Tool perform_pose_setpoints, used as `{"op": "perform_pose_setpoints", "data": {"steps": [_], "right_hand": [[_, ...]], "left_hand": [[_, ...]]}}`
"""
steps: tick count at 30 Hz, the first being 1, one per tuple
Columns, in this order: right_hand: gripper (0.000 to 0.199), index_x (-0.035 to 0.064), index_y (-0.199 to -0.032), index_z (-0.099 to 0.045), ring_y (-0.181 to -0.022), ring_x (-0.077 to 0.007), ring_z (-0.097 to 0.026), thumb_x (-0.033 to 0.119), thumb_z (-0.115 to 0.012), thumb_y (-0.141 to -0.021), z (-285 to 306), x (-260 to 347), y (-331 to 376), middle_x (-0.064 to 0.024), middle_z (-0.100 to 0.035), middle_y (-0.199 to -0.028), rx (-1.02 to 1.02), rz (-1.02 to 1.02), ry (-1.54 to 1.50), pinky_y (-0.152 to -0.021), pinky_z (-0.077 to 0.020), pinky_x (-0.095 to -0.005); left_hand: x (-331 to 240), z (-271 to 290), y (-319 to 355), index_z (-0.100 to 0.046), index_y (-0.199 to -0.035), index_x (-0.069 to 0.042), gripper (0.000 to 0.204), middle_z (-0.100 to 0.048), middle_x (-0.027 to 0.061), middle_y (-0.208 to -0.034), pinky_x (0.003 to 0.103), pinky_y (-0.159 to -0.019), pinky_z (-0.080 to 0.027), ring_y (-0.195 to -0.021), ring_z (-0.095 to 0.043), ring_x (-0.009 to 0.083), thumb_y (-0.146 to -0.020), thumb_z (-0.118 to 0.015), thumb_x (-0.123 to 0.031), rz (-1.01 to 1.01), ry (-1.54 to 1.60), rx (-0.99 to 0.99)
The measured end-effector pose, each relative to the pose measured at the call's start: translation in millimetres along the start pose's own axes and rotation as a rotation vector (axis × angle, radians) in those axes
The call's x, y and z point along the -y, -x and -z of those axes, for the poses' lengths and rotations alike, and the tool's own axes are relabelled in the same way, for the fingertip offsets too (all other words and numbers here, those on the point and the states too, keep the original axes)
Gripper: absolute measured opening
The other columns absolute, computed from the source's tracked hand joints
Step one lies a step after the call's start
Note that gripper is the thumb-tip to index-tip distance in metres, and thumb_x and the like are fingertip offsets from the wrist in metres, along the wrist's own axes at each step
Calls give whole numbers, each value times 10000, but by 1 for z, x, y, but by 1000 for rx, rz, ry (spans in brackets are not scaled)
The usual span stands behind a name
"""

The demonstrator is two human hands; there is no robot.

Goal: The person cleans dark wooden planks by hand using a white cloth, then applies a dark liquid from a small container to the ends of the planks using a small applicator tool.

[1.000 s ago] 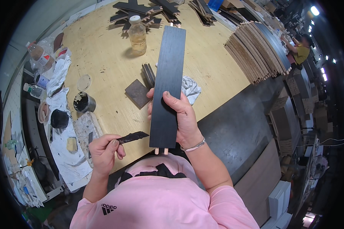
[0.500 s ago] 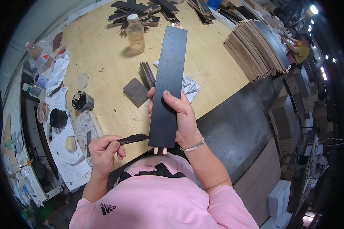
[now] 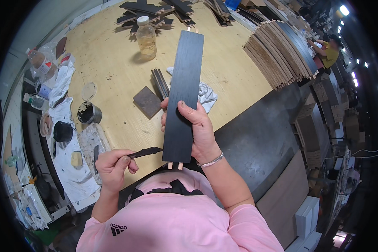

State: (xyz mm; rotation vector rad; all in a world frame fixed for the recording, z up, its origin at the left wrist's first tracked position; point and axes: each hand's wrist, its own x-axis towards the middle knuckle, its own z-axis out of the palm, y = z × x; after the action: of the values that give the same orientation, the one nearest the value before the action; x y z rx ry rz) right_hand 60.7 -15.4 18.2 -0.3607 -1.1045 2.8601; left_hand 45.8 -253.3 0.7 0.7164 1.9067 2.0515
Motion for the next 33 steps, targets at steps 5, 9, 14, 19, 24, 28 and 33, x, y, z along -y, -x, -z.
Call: {"op": "perform_pose_setpoints", "data": {"steps": [5,9,14,19,24,28,33], "right_hand": [[323,-51,-1144,-547,-750,-219,-642,223,-551,-973,-4,-2,1,-169,-627,-967,-22,-11,28,-647,-588,-322],[321,-25,-1136,-533,-761,-202,-651,214,-608,-936,4,-4,5,-131,-626,-1026,-50,-14,86,-623,-578,-312],[352,8,-1138,-513,-727,-182,-661,205,-671,-893,28,-17,10,-124,-644,-1001,35,-143,252,-598,-567,-306],[414,21,-1163,-508,-733,-179,-660,189,-721,-849,43,-28,20,-111,-646,-995,14,-245,296,-650,-568,-319],[435,14,-1170,-524,-757,-180,-661,193,-742,-839,59,-27,29,-113,-654,-1010,16,-268,310,-678,-559,-317],[422,7,-1140,-548,-760,-178,-659,213,-748,-831,67,-21,32,-114,-661,-997,32,-269,319,-687,-555,-320],[439,-27,-1087,-585,-748,-207,-660,254,-757,-796,83,-7,37,-127,-653,-958,26,-234,327,-677,-561,-338]], "left_hand": [[8,14,-1,-668,-987,78,160,-657,117,-694,269,-575,-511,-600,-621,155,-956,-558,-34,32,-81,-197],[21,68,-25,-676,-989,55,123,-668,63,-819,233,-693,-464,-762,-599,105,-941,-584,-11,6,-391,-633],[86,165,-46,-669,-972,78,126,-640,58,-873,240,-735,-450,-816,-568,110,-912,-635,-27,-21,-466,-754],[120,187,-58,-693,-964,41,117,-631,60,-857,271,-755,-458,-798,-572,140,-874,-672,-32,55,-510,-726],[111,181,-55,-722,-991,-60,245,-652,107,-930,360,-817,-475,-912,-602,270,-749,-742,-30,74,-974,-773],[82,152,-67,-692,-1045,-61,298,-639,107,-998,369,-868,-455,-983,-584,273,-752,-738,-36,-93,-1063,-780],[68,49,-119,-684,-1023,-32,253,-649,115,-1033,366,-928,-450,-1032,-590,278,-771,-710,-23,-119,-758,-306]]}}
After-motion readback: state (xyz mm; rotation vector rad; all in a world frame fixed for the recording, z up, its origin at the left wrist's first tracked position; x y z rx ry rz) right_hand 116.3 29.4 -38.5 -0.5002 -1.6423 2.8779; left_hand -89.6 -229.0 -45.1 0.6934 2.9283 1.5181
